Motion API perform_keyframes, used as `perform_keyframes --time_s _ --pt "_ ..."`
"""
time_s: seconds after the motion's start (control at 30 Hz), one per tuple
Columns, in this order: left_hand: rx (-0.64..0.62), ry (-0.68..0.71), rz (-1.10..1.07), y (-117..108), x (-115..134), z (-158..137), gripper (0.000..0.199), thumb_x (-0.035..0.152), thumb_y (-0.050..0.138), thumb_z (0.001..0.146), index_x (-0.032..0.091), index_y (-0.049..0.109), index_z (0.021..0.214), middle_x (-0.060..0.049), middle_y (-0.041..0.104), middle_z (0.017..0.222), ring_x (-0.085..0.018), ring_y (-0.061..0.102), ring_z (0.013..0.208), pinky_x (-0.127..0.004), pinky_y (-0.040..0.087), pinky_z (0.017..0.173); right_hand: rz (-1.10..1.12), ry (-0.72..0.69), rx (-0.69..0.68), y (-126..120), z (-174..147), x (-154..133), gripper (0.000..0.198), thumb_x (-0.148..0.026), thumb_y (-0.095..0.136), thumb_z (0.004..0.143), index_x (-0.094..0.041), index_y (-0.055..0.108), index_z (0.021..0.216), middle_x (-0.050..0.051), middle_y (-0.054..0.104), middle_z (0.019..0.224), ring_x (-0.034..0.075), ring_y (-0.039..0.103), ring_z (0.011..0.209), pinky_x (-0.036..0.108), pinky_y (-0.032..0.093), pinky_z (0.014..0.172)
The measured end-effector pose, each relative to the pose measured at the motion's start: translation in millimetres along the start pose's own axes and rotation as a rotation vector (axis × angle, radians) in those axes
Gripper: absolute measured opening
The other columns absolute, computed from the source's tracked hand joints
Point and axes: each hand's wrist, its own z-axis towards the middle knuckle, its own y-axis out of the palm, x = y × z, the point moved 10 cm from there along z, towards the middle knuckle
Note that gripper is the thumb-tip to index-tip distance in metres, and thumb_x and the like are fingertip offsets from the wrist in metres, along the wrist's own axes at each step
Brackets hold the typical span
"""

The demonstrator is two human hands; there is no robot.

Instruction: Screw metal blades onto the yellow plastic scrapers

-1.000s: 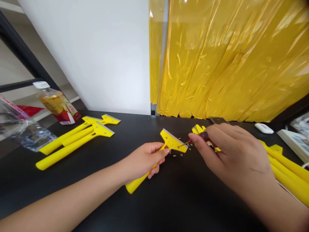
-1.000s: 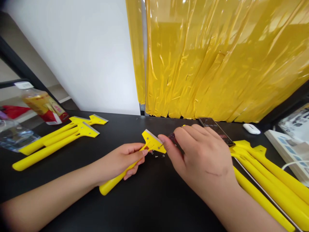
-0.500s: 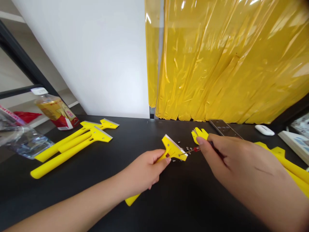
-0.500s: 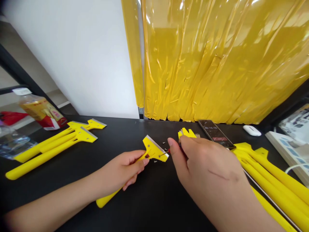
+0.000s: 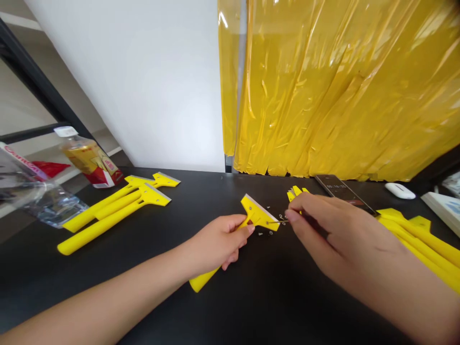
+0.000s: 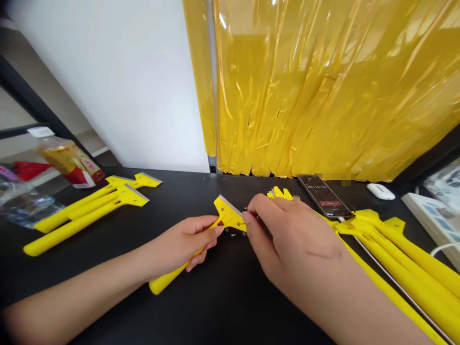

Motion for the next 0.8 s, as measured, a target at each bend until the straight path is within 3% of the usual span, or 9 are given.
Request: perform_keyframes --time_s 0.23,0.43,0.57,0.7,0.8 --pt "0.036 -0.044 -0.178 -4 0 -3 0.033 0.054 0.055 0.101 0.022 0.051 0.094 0.006 0.048 0.077 -0.005 0.043 0.045 -0.021 0.035 0.041 0.050 0.151 0.039 -1 1 20 0.009 -0.034 0.049 0.105 -0.029 0.055 0.108 -0.003 0.067 0.081 0.016 0.063 0.066 0.030 0.041 0.062" --pt "-0.075 -0.087 -0.513 2 -1 -7 0.030 0.049 0.067 0.097 0.023 0.052 0.103 0.004 0.054 0.087 -0.004 0.042 0.052 -0.020 0.035 0.047 0.133 0.203 0.115 -4 0 25 0.013 -0.036 0.052 0.103 -0.030 0.056 0.114 -0.001 0.071 0.100 0.017 0.069 0.082 0.028 0.049 0.068" --pt "-0.096 -0.101 -0.530 4 -2 -8 0.031 0.049 0.069 0.096 0.022 0.055 0.103 0.003 0.054 0.087 -0.004 0.041 0.052 -0.020 0.033 0.046 0.135 0.193 0.120 -5 1 25 0.016 -0.028 0.053 0.099 -0.030 0.058 0.114 0.001 0.071 0.103 0.018 0.069 0.086 0.029 0.050 0.072" --pt "-0.075 -0.128 -0.523 4 -4 -8 0.033 0.048 0.071 0.095 0.022 0.058 0.111 0.002 0.054 0.087 -0.004 0.041 0.052 -0.021 0.033 0.046 0.102 0.200 0.098 -4 1 25 0.015 -0.031 0.052 0.100 -0.030 0.060 0.113 0.000 0.071 0.090 0.018 0.068 0.074 0.030 0.046 0.064" --pt "-0.049 -0.137 -0.510 2 -5 -8 0.036 0.047 0.072 0.094 0.022 0.058 0.116 0.002 0.055 0.087 -0.004 0.041 0.052 -0.021 0.032 0.046 0.128 0.230 0.090 -3 0 28 0.018 -0.030 0.054 0.098 -0.030 0.058 0.115 0.000 0.072 0.093 0.018 0.069 0.078 0.029 0.047 0.063"
